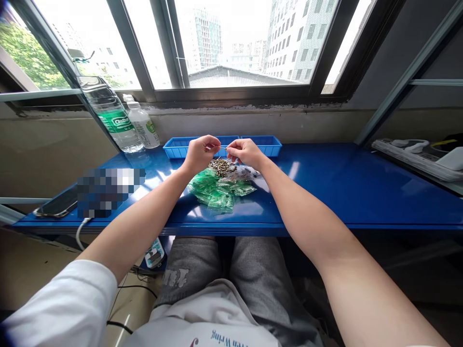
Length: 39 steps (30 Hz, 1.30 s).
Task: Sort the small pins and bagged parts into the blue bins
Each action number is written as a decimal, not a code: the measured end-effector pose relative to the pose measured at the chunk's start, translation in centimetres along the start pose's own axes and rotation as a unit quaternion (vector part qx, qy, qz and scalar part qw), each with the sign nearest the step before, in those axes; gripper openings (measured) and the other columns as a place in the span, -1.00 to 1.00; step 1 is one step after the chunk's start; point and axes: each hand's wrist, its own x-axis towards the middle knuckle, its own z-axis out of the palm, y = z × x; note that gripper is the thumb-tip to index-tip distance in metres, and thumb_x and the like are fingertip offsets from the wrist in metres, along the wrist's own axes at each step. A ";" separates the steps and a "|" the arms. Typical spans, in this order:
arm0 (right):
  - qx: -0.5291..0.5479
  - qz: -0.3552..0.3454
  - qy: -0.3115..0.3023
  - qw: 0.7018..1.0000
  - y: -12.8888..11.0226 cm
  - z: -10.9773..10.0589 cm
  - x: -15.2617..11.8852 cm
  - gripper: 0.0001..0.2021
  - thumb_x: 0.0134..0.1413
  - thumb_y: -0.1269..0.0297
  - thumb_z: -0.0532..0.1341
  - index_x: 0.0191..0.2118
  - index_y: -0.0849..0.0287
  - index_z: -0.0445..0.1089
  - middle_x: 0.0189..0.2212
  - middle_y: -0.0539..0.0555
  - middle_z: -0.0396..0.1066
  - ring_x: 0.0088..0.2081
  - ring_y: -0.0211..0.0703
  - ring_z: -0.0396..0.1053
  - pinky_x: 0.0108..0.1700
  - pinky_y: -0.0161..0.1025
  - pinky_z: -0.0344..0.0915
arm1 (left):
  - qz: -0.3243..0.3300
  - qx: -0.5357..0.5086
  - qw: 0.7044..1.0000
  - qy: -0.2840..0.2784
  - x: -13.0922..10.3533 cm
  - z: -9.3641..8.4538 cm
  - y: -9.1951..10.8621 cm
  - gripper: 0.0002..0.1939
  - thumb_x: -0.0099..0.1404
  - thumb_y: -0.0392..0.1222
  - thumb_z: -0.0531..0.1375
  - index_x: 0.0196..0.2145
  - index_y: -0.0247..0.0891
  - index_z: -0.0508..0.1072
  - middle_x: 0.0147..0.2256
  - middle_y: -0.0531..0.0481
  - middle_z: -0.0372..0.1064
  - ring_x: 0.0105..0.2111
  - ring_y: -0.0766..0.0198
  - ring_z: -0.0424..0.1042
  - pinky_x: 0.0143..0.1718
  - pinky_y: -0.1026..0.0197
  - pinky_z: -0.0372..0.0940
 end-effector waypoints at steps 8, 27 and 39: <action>0.025 0.004 0.027 0.999 0.2 0.0 0.1 -0.73 -0.13 0.20 0.54 -0.37 0.18 0.50 -0.47 0.05 0.54 -0.49 -0.24 0.43 -0.57 -0.34 0.29 | -0.003 0.044 0.998 -0.036 -0.1 0.0 -0.1 -0.85 0.25 -0.40 0.29 -0.23 -0.27 0.61 -0.27 -0.01 0.62 -0.34 0.28 0.53 -0.22 0.24 0.43; -0.357 0.051 0.349 0.865 3.0 -5.9 0.8 -0.84 0.15 0.32 0.29 -0.26 0.25 0.62 -0.26 0.25 0.63 -0.16 0.12 0.54 0.09 0.00 0.41 | 0.009 0.157 0.960 -0.233 -0.6 -0.4 0.1 -0.83 0.31 -0.22 0.30 -0.21 -0.29 0.69 -0.17 -0.12 0.66 -0.13 0.06 0.59 -0.08 0.16 0.42; -0.376 0.071 0.329 0.863 4.5 -6.1 1.2 -0.85 0.10 0.36 0.34 -0.26 0.22 0.69 -0.31 0.19 0.63 -0.16 0.10 0.56 0.11 -0.03 0.44 | -0.008 0.169 0.941 -0.294 -0.6 -0.5 0.4 -0.73 0.37 -0.29 0.21 -0.16 -0.27 0.74 -0.16 -0.09 0.68 -0.13 0.11 0.62 -0.06 0.24 0.42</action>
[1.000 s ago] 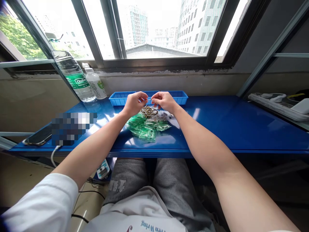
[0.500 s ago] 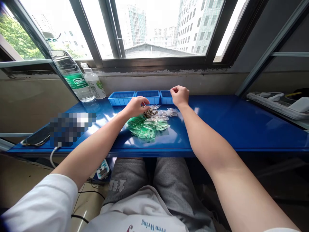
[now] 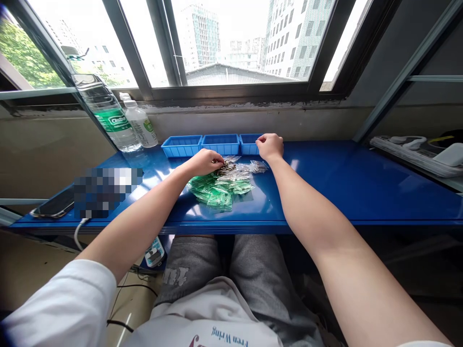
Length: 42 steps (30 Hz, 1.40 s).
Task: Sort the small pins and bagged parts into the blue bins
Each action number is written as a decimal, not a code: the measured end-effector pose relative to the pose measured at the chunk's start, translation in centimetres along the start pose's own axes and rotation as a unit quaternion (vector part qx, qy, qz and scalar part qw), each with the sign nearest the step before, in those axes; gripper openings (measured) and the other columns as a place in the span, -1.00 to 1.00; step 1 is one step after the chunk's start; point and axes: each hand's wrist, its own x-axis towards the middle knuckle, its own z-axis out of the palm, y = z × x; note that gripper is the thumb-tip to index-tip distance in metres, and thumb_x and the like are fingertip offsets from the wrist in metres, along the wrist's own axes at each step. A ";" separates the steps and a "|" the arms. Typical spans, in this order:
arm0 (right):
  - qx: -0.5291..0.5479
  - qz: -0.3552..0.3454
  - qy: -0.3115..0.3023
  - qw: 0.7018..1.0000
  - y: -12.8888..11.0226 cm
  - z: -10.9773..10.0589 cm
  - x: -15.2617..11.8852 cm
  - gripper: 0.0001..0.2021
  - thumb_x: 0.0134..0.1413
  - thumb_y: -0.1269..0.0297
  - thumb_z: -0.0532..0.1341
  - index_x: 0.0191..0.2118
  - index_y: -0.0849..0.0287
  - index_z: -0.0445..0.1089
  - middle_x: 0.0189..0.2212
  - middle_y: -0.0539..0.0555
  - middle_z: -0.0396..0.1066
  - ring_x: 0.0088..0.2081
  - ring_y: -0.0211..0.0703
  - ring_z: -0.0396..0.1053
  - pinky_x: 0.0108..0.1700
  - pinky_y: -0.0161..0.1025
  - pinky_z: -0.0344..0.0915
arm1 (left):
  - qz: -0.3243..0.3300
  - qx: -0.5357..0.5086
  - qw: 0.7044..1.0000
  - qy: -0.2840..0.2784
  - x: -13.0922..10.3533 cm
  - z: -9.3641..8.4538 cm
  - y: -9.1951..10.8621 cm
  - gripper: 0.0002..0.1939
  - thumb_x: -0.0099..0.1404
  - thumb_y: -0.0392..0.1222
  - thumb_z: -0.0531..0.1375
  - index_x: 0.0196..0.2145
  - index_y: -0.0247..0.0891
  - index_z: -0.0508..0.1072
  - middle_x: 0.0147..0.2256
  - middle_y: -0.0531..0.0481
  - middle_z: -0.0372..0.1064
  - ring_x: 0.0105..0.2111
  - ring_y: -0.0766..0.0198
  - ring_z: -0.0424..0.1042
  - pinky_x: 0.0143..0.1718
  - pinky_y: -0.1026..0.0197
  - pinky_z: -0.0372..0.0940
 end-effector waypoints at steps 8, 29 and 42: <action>-0.024 -0.004 -0.037 0.999 -0.5 0.2 -0.1 -0.84 0.07 0.32 0.34 -0.26 0.19 0.69 -0.31 0.15 0.64 -0.14 0.10 0.58 0.08 -0.07 0.45 | -0.006 0.021 1.000 -0.009 0.1 -0.1 0.1 -0.74 0.38 -0.30 0.21 -0.13 -0.25 0.73 -0.12 -0.10 0.67 -0.10 0.08 0.61 -0.08 0.24 0.43; 0.051 -0.153 -0.144 0.976 -5.0 -0.8 -2.9 -0.88 0.04 0.30 0.30 -0.42 0.18 0.59 -0.43 0.07 0.59 -0.34 -0.08 0.50 -0.19 -0.20 0.37 | 0.051 -0.043 0.991 0.114 0.4 0.3 -0.3 -0.77 0.26 -0.44 0.20 -0.29 -0.31 0.68 -0.27 -0.07 0.65 -0.28 0.18 0.58 -0.20 0.24 0.40; 0.314 -0.085 -0.392 0.861 -6.5 -0.6 -4.1 -0.52 0.08 -0.19 0.40 -0.45 0.22 0.53 -0.47 0.12 0.57 -0.55 -0.24 0.40 -0.61 -0.35 0.09 | 0.055 -0.169 0.936 0.302 0.5 0.1 0.2 -0.89 0.31 -0.35 0.25 -0.33 -0.28 0.61 -0.35 0.00 0.61 -0.36 0.29 0.51 -0.23 0.25 0.39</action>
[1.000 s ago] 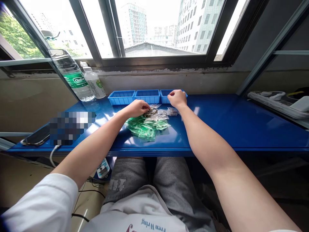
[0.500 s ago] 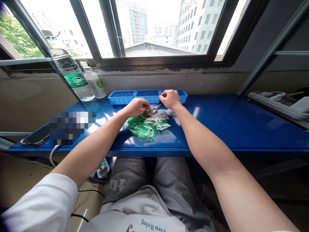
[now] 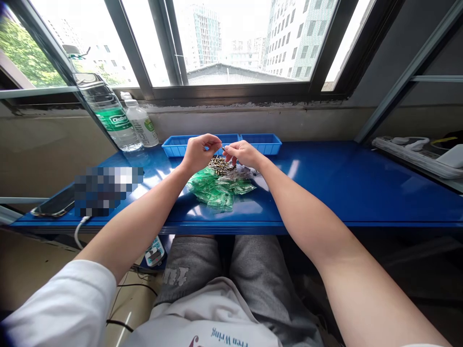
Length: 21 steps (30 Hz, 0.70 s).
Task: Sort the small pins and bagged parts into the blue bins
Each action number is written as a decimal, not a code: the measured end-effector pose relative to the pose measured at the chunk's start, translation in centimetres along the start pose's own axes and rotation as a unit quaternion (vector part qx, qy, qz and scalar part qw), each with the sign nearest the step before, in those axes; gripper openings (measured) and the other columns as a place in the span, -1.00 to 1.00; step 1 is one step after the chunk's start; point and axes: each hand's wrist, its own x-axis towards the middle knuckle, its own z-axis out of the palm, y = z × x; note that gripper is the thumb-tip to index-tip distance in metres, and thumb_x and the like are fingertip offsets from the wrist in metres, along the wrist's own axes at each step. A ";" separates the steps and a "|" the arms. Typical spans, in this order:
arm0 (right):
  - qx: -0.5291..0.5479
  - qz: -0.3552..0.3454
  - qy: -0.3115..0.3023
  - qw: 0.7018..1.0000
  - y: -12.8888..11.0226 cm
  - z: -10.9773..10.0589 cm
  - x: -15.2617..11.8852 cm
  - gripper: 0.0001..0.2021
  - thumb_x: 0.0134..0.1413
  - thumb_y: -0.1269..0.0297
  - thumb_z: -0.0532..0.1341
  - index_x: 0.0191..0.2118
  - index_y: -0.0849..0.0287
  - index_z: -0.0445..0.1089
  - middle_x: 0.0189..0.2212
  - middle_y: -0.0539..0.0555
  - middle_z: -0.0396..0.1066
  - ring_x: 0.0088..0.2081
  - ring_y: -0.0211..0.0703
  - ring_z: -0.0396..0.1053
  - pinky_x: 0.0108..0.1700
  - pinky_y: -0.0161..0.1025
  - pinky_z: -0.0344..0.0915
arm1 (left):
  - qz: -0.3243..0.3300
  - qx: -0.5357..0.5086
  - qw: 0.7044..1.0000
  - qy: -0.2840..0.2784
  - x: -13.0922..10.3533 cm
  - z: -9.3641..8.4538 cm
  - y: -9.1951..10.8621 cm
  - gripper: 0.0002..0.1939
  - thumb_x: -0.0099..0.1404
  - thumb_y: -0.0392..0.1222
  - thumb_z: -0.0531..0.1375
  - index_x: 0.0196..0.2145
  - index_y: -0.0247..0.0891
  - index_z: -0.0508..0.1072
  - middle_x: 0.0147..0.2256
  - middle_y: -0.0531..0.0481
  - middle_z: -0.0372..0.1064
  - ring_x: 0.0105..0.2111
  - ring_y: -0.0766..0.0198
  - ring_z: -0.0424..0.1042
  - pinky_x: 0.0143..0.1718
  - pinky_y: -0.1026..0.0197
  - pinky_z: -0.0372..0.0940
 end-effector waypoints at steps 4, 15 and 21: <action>0.043 -0.007 0.017 0.999 -0.3 0.0 -0.2 -0.56 0.01 -0.13 0.46 -0.47 0.21 0.52 -0.53 0.12 0.53 -0.56 -0.24 0.39 -0.60 -0.35 0.10 | -0.022 -0.002 1.000 0.002 0.0 -0.1 0.3 -0.89 0.31 -0.32 0.26 -0.29 -0.26 0.62 -0.32 0.00 0.62 -0.32 0.27 0.54 -0.19 0.23 0.42; 0.102 -0.041 0.092 0.990 -0.6 -0.3 -0.3 -0.79 -0.16 0.19 0.48 -0.50 0.20 0.51 -0.57 0.05 0.50 -0.58 -0.31 0.33 -0.59 -0.37 0.16 | -0.040 0.034 0.999 -0.001 0.0 0.0 -0.1 -0.89 0.33 -0.32 0.27 -0.27 -0.26 0.64 -0.30 0.00 0.65 -0.33 0.28 0.54 -0.18 0.24 0.42; 0.099 -0.044 0.102 0.989 -0.7 -0.3 -0.4 -0.82 -0.21 0.24 0.47 -0.47 0.19 0.53 -0.56 0.03 0.50 -0.56 -0.31 0.32 -0.59 -0.37 0.17 | -0.023 0.043 0.999 -0.005 -0.1 0.0 -0.2 -0.88 0.34 -0.32 0.25 -0.29 -0.25 0.62 -0.33 0.03 0.64 -0.34 0.29 0.54 -0.18 0.24 0.43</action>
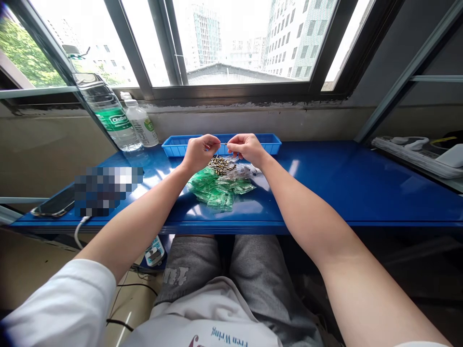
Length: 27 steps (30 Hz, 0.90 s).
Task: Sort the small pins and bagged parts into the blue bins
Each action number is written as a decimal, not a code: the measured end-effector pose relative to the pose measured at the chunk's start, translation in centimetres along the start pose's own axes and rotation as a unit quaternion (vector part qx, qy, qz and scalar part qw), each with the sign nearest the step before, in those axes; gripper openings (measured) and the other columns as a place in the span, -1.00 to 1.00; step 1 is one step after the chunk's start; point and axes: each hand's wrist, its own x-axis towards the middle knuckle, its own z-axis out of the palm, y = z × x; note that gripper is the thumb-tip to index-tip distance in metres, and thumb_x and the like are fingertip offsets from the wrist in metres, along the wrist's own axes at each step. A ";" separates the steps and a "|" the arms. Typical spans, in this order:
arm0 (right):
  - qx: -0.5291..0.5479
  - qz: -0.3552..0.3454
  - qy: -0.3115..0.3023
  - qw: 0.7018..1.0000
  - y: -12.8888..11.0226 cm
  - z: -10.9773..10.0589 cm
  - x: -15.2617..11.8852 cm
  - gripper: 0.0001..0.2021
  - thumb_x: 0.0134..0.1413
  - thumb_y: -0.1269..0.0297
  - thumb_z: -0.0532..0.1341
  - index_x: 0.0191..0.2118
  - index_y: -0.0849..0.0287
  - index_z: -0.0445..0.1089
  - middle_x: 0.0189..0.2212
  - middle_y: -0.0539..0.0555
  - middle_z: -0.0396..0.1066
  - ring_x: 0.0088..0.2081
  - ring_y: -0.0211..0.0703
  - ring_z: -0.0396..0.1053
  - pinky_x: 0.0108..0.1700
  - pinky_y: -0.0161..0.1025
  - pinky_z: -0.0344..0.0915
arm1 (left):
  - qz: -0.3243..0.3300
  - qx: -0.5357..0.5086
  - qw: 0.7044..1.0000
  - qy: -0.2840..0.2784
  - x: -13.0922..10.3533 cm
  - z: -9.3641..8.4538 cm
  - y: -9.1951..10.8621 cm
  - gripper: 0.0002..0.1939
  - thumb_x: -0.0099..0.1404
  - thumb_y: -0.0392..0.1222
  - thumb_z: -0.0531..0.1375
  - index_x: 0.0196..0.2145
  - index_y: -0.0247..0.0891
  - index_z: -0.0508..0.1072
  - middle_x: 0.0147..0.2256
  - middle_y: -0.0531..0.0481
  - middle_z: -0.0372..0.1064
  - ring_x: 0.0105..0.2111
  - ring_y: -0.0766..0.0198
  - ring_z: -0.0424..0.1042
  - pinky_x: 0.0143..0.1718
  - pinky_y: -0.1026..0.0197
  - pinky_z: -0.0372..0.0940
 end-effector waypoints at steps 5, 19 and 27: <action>0.003 -0.001 0.012 1.000 -0.2 0.1 -0.1 -0.83 -0.27 0.28 0.48 -0.48 0.18 0.55 -0.57 0.02 0.49 -0.57 -0.31 0.31 -0.58 -0.37 0.18 | 0.004 0.005 1.000 -0.010 -0.1 -0.1 0.1 -0.87 0.32 -0.33 0.23 -0.32 -0.24 0.60 -0.33 0.04 0.63 -0.33 0.29 0.54 -0.17 0.23 0.43; -0.097 0.046 0.271 0.957 1.3 -3.4 1.6 -0.95 -0.11 0.37 0.36 -0.47 0.22 0.52 -0.55 0.00 0.46 -0.60 -0.32 0.27 -0.52 -0.32 0.27 | 0.021 0.027 0.995 -0.092 -0.2 -0.2 -0.2 -0.81 0.27 -0.31 0.30 -0.14 -0.29 0.60 -0.12 -0.10 0.62 -0.17 0.18 0.58 -0.11 0.19 0.43; -0.329 0.074 0.349 0.875 4.5 -6.6 2.1 -0.97 -0.06 0.36 0.38 -0.45 0.18 0.56 -0.48 0.10 0.53 -0.27 0.06 0.54 0.03 0.01 0.49 | 0.056 0.067 0.962 -0.258 -0.3 -0.6 0.3 -0.82 0.31 -0.20 0.30 -0.20 -0.29 0.68 -0.14 -0.14 0.64 -0.13 0.09 0.59 -0.05 0.14 0.43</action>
